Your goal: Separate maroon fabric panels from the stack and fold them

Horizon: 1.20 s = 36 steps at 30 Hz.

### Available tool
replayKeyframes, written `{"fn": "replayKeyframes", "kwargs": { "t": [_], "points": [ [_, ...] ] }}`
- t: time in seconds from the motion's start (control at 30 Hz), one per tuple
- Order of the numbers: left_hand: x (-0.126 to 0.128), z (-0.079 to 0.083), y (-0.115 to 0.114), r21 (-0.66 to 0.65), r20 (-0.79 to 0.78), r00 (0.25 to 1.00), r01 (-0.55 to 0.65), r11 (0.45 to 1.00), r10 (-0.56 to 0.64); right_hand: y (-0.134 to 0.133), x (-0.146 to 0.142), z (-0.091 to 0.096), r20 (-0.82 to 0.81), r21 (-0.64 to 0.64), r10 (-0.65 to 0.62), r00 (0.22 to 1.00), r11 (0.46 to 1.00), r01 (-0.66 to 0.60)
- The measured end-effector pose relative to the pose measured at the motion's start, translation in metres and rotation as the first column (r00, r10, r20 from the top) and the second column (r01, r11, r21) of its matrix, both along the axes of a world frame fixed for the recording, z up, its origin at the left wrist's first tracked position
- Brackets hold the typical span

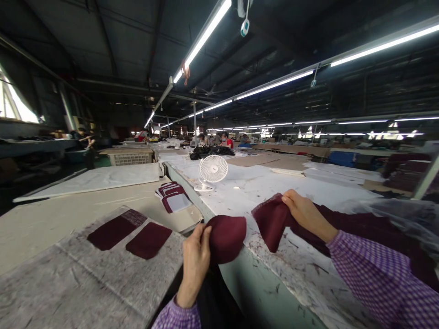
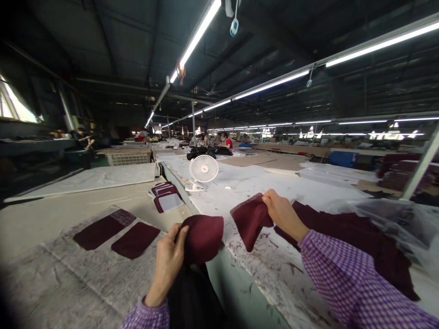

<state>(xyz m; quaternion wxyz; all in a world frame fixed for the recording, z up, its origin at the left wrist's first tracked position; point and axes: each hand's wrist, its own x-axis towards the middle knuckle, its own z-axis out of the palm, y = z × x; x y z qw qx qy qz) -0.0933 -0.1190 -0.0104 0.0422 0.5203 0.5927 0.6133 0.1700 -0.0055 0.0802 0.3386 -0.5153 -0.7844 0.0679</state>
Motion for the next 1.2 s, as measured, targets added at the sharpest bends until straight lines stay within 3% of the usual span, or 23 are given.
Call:
{"fn": "replayKeyframes", "kwargs": {
  "t": [0.1,0.2,0.37,0.57,0.73,0.83,0.93,1.03,1.1,1.2],
  "points": [
    [-0.027,-0.005,0.005,0.014,0.299,0.952,-0.072,0.997,0.065,0.023,0.024,-0.004,-0.075,-0.149,0.049,0.996,0.987,-0.059],
    [-0.039,-0.011,0.010,0.043,0.520,0.854,-0.057,0.997,0.027,0.030,0.029,-0.019,-0.109,-0.259,0.057,0.992,0.962,-0.084],
    [-0.031,-0.015,0.015,0.020,0.552,0.833,0.000,1.000,-0.011,0.034,0.016,-0.045,0.021,-0.277,0.044,0.999,0.960,-0.037],
    [-0.022,-0.011,0.014,-0.055,0.627,0.779,0.033,0.998,0.009,0.029,0.012,-0.065,0.236,-0.124,-0.016,0.972,0.991,0.047],
    [-0.022,-0.003,0.009,-0.026,0.739,0.674,0.041,0.999,-0.009,0.012,0.000,-0.051,0.273,0.031,0.045,0.961,0.998,-0.056],
    [-0.011,0.002,0.006,0.035,0.807,0.582,0.131,0.991,-0.105,-0.009,-0.019,-0.029,0.222,-0.034,0.212,0.952,0.977,-0.209],
    [0.014,0.007,0.002,0.074,0.796,0.567,0.259,0.963,-0.214,-0.044,-0.042,-0.011,0.048,-0.226,0.473,0.880,0.863,-0.452],
    [0.042,0.011,-0.004,0.069,0.760,0.567,0.415,0.907,-0.317,-0.078,-0.058,-0.009,0.138,-0.316,0.608,0.782,0.775,-0.547],
    [0.057,0.012,-0.009,0.099,0.760,0.531,0.476,0.874,-0.375,-0.092,-0.064,-0.016,0.277,-0.260,0.610,0.742,0.791,-0.554],
    [0.069,0.012,-0.013,0.145,0.764,0.478,0.526,0.838,-0.433,-0.094,-0.067,-0.030,0.398,-0.083,0.506,0.766,0.851,-0.519]
  ]
}}
